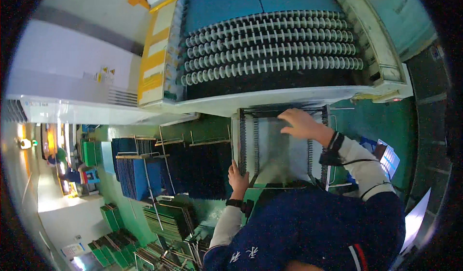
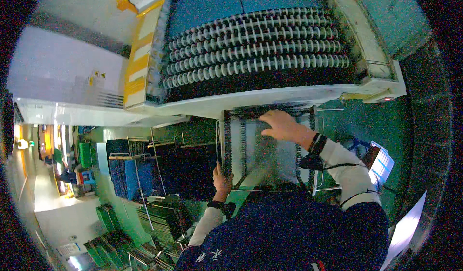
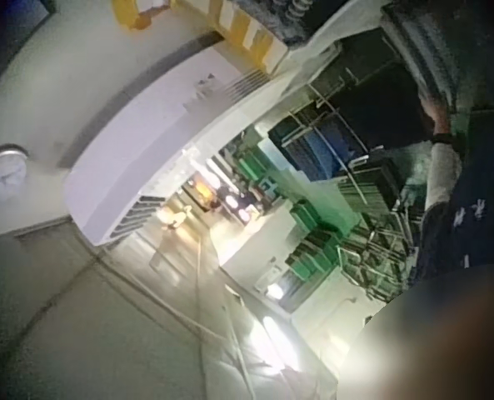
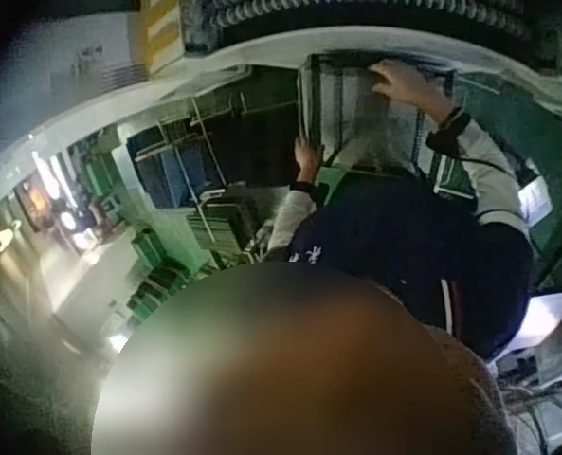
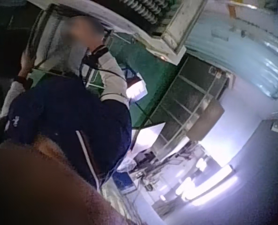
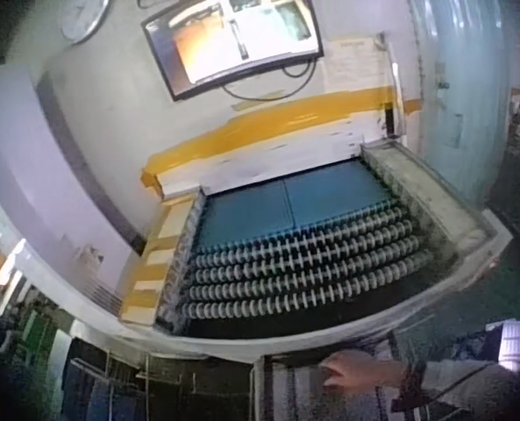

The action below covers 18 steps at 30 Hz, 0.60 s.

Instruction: Unloading processed panels from a coating machine and organizing them into storage racks.

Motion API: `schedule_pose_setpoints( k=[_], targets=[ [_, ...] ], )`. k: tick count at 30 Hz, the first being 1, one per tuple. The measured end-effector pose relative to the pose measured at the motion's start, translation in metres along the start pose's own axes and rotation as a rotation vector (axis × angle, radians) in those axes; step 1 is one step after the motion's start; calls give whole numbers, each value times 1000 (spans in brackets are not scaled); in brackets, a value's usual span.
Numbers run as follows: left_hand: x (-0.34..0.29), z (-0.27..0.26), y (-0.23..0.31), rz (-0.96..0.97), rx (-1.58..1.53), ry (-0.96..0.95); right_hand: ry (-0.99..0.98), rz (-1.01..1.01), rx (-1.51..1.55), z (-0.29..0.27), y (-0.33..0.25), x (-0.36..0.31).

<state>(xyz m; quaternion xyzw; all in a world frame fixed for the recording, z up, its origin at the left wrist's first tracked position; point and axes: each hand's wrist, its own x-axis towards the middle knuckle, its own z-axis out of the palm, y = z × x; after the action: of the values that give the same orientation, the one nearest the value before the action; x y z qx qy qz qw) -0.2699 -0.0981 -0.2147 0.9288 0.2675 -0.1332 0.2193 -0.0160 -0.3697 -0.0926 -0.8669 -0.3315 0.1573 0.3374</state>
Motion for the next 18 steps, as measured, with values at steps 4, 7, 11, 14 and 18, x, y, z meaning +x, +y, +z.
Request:
schedule_pose_setpoints(
  k=[4, 7, 11, 14, 18],
  targets=[
    [0, -2, 0, 9, 10, -12, -24, 179, -270, 50, 55, 13],
    [1, -4, 6, 8, 29, -11, -115, 172, -324, 55, 62, 28],
    [-3, -3, 3, 17, 21, -11, -41, 69, -399, 55, 55, 31],
    [-4, -9, 4, 10, 49, -30, -73, 102, -400, 17, 12, 27],
    [-1, -10, 1, 5, 42, -60, 65, -1, -413, -70, -64, 6]
  ],
)
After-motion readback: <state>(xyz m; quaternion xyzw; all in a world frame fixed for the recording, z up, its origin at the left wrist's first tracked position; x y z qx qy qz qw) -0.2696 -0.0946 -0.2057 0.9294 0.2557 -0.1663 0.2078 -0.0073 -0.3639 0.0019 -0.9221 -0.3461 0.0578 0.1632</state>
